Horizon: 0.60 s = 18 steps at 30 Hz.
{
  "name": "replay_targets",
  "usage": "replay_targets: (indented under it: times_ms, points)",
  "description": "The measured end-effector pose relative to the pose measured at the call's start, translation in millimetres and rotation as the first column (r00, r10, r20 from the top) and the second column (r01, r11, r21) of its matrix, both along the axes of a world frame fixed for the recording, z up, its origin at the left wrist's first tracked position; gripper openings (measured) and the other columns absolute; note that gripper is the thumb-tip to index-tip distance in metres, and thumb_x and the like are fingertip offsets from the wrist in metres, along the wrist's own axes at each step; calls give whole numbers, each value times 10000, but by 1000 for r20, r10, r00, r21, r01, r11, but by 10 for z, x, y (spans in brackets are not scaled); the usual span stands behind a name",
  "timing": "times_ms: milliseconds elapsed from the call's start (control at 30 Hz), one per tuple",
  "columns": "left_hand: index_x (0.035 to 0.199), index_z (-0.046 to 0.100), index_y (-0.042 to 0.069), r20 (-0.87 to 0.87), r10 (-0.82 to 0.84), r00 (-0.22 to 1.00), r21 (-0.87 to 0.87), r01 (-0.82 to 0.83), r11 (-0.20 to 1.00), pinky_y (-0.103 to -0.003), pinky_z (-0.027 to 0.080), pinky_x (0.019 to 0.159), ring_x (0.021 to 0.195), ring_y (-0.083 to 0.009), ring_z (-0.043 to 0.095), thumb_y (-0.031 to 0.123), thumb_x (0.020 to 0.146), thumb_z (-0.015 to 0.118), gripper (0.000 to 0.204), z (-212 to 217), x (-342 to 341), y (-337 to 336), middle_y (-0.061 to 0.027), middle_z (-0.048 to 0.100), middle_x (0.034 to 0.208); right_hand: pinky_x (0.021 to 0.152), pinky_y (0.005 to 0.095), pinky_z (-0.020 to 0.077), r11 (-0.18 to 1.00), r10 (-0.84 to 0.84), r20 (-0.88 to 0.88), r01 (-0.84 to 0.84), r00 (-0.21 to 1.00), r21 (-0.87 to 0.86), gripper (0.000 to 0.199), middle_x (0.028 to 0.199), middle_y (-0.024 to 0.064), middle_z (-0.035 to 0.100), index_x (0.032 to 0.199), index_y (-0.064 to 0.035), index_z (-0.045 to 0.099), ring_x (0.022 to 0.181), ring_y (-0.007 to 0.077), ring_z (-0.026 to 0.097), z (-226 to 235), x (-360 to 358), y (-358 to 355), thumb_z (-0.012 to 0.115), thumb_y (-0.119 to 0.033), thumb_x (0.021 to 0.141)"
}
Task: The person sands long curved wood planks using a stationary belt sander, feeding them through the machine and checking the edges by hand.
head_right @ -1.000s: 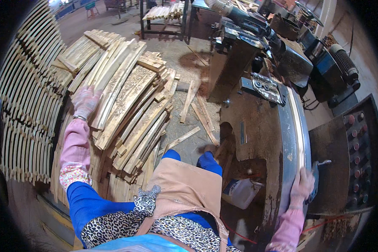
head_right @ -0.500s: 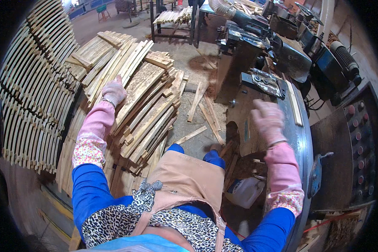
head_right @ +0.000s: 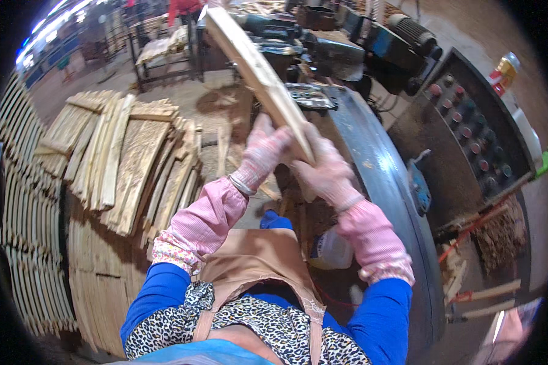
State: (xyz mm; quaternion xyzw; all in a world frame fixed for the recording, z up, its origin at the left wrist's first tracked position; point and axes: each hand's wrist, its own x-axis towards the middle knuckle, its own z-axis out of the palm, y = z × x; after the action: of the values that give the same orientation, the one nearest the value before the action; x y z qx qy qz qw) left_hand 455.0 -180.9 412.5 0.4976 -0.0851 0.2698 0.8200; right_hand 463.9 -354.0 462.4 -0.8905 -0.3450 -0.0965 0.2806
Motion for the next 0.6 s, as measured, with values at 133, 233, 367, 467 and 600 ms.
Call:
replay_targets:
  times_ms: [133,233,367,467,600]
  points:
    - [1600,256,20,-307,-286,908,372,392,841,-346,485,1073,1299,-228,554,169,958,711,801,65,-178,-213,-201,553,1446,1097,403,456,956,-293,15,293,956,-13,785,1381,231,582,1538,-86,431,1293,344,577,76,-499,-1669,757,-208,834]
    - [1542,385,15,-418,-153,896,308,298,904,-330,489,1048,1221,-211,612,233,977,687,676,-506,-180,251,-175,642,1329,1039,431,480,817,-500,27,482,866,-318,761,1274,193,621,1553,-147,427,1183,364,608,-3,-1054,-2599,715,-224,854]
    - [1498,453,0,-541,35,840,304,157,940,-240,521,717,859,-107,625,251,964,687,635,-1358,-78,843,-111,672,1085,964,472,491,766,-599,192,626,777,-146,741,1137,182,628,1553,-197,436,1088,392,605,-508,-707,-3102,683,-237,856]
    - [1494,466,16,-518,194,833,489,102,866,-249,491,697,842,-129,610,271,956,691,636,-1363,-103,1019,-122,668,1066,957,495,496,735,-642,233,673,731,-85,763,1148,169,637,1567,-234,399,1093,384,615,-583,170,-2619,686,-242,860]
    - [1485,480,48,-376,487,788,823,44,566,-404,508,994,1174,-346,645,371,936,681,669,-645,-185,980,-208,667,1289,876,539,535,662,-628,432,736,648,-141,741,1121,185,674,1541,-231,396,996,397,667,-518,1488,-1759,713,-352,881]
